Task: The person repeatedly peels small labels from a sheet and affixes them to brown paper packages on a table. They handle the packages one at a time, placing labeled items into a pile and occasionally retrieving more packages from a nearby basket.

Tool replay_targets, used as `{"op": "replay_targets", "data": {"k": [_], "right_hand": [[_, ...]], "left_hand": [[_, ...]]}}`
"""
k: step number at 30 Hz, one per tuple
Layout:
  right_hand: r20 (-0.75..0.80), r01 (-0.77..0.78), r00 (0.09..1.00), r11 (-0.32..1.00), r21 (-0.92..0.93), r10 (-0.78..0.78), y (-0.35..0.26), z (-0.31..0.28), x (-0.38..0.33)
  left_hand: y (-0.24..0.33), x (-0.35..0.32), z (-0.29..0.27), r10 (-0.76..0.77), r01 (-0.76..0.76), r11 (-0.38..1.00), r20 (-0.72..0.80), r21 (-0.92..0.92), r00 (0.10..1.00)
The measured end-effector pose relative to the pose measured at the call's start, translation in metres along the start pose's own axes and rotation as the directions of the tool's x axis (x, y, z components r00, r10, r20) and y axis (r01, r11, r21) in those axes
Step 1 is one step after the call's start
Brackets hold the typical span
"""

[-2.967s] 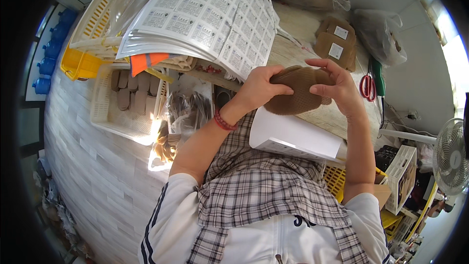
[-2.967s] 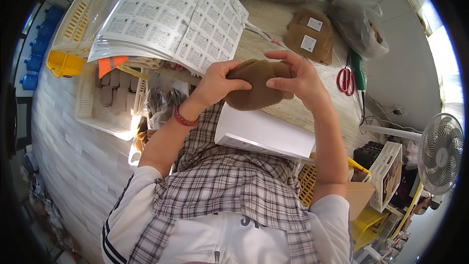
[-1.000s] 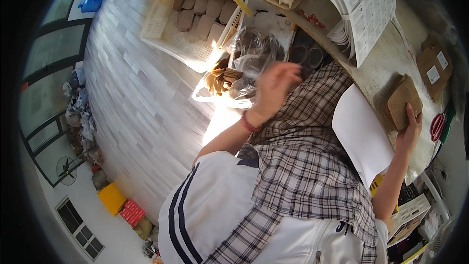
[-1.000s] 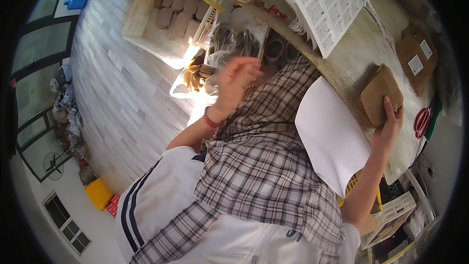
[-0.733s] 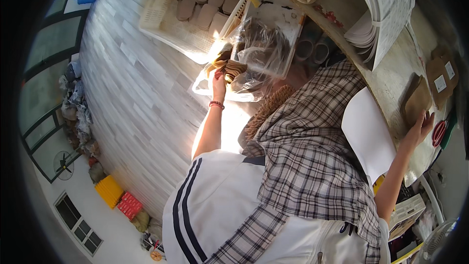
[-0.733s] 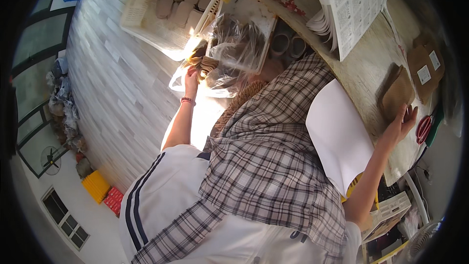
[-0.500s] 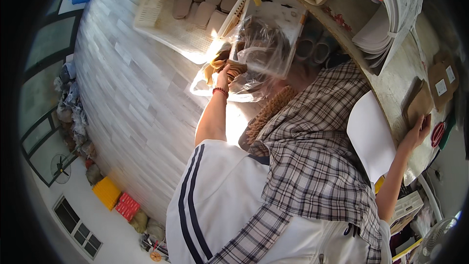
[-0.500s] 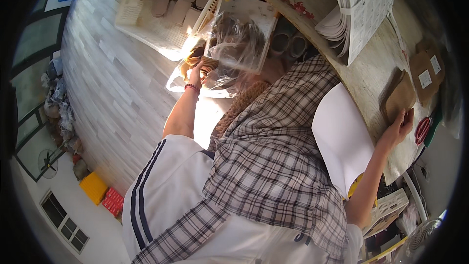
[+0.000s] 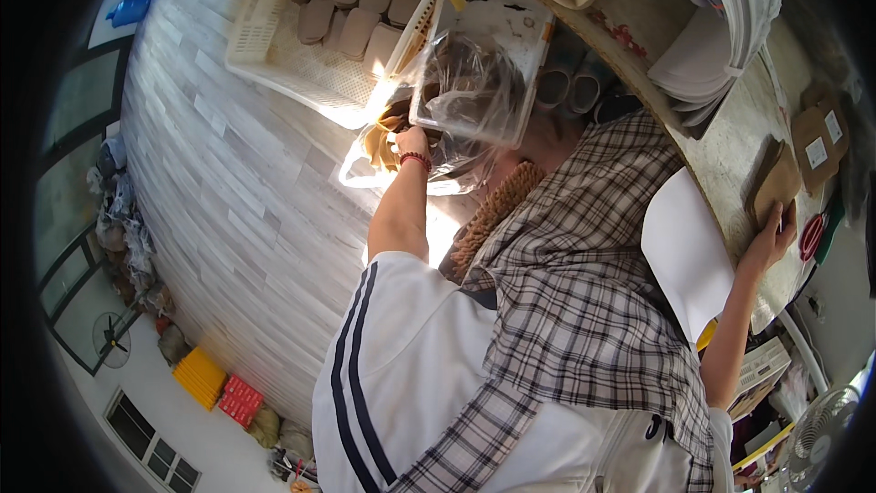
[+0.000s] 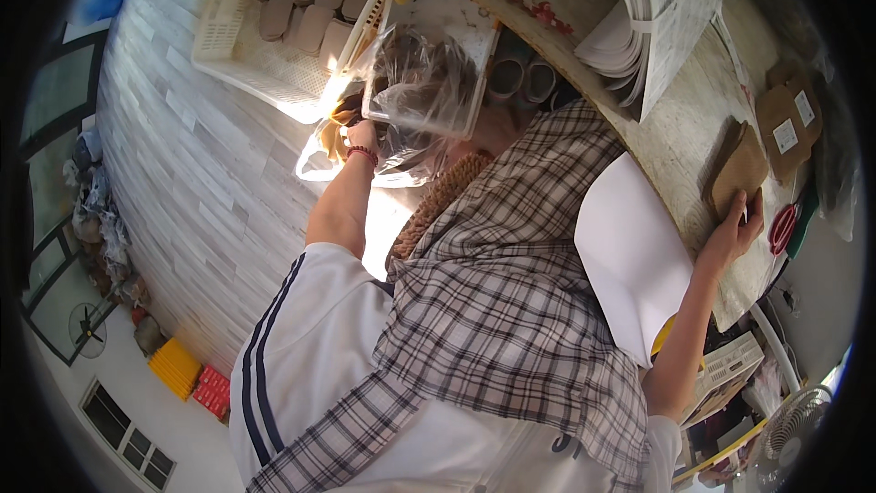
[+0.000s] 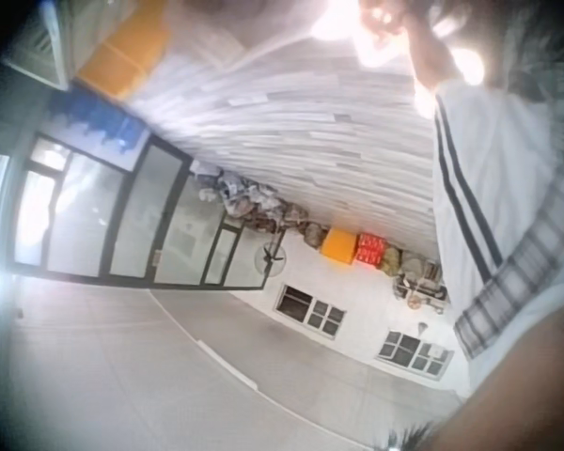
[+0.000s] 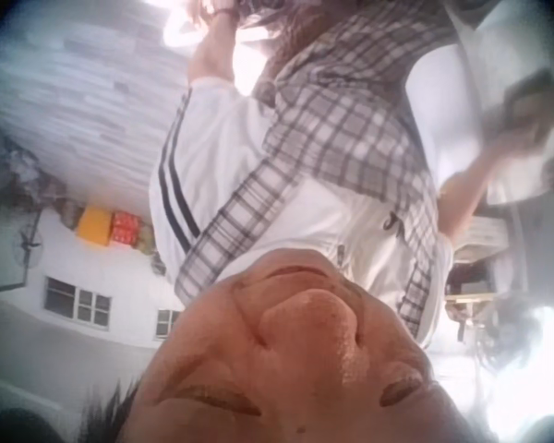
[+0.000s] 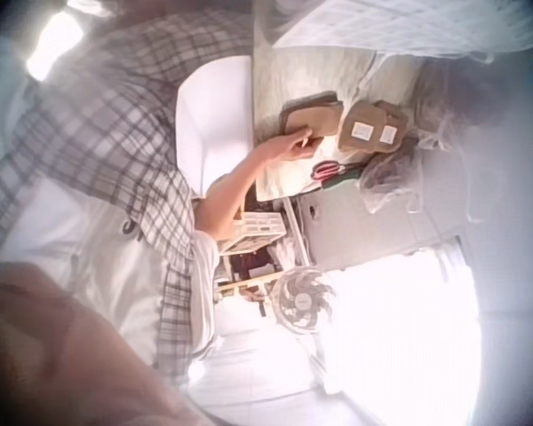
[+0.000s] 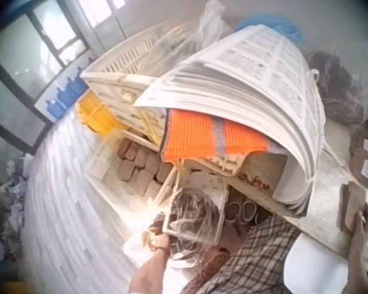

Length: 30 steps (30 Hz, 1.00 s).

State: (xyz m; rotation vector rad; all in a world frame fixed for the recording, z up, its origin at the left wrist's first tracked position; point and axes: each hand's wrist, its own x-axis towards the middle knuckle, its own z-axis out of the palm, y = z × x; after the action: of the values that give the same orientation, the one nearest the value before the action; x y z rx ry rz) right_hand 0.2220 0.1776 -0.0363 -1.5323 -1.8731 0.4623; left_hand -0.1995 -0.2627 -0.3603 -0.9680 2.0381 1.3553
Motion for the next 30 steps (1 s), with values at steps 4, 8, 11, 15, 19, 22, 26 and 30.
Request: {"op": "replay_targets", "data": {"k": [4, 8, 11, 15, 19, 22, 26, 30], "right_hand": [[0.015, 0.011, 1.0, 1.0, -0.021, -0.01, -0.006, -0.003, 0.001], [0.025, -0.014, 1.0, 0.99, 0.137, 0.011, 0.0, -0.002, 0.007], [0.005, -0.035, 0.999, 0.967, 0.253, 0.035, 0.008, -0.01, 0.008], [0.066, -0.108, 0.994, 0.935, 0.338, 0.091, 0.011, -0.023, 0.016], [0.094, 0.034, 0.993, 0.925, 0.377, -0.075, -0.02, -0.029, 0.0], [0.259, 0.077, 0.939, 0.872, 0.484, -0.226, -0.051, -0.027, -0.021], [0.593, -0.199, 0.73, 0.725, 0.66, -0.34, -0.104, -0.027, -0.038], [0.653, -0.386, 0.577, 0.541, 0.747, -0.49, -0.131, -0.03, -0.027]], "left_hand": [[-0.018, 0.004, -0.022, 0.092, -0.082, 0.975, -0.042, 0.208, 0.995], [-0.039, 0.018, -0.051, 0.218, -0.218, 0.929, 0.034, 0.3, 0.975], [-0.011, -0.031, -0.081, 0.218, -0.222, 0.974, 0.087, 0.037, 0.972], [0.047, -0.135, -0.118, 0.45, -0.397, 0.867, 0.132, -0.3, 0.883], [0.112, -0.251, -0.129, 0.68, -0.617, 0.732, 0.249, -0.29, 0.689], [0.141, -0.325, -0.11, 0.738, -0.646, 0.671, 0.411, -0.364, 0.535], [0.174, -0.398, -0.062, 0.761, -0.659, 0.549, 0.634, -0.514, 0.14], [0.191, -0.45, -0.003, 0.543, -0.614, 0.568, 0.81, -0.549, -0.222]]}}
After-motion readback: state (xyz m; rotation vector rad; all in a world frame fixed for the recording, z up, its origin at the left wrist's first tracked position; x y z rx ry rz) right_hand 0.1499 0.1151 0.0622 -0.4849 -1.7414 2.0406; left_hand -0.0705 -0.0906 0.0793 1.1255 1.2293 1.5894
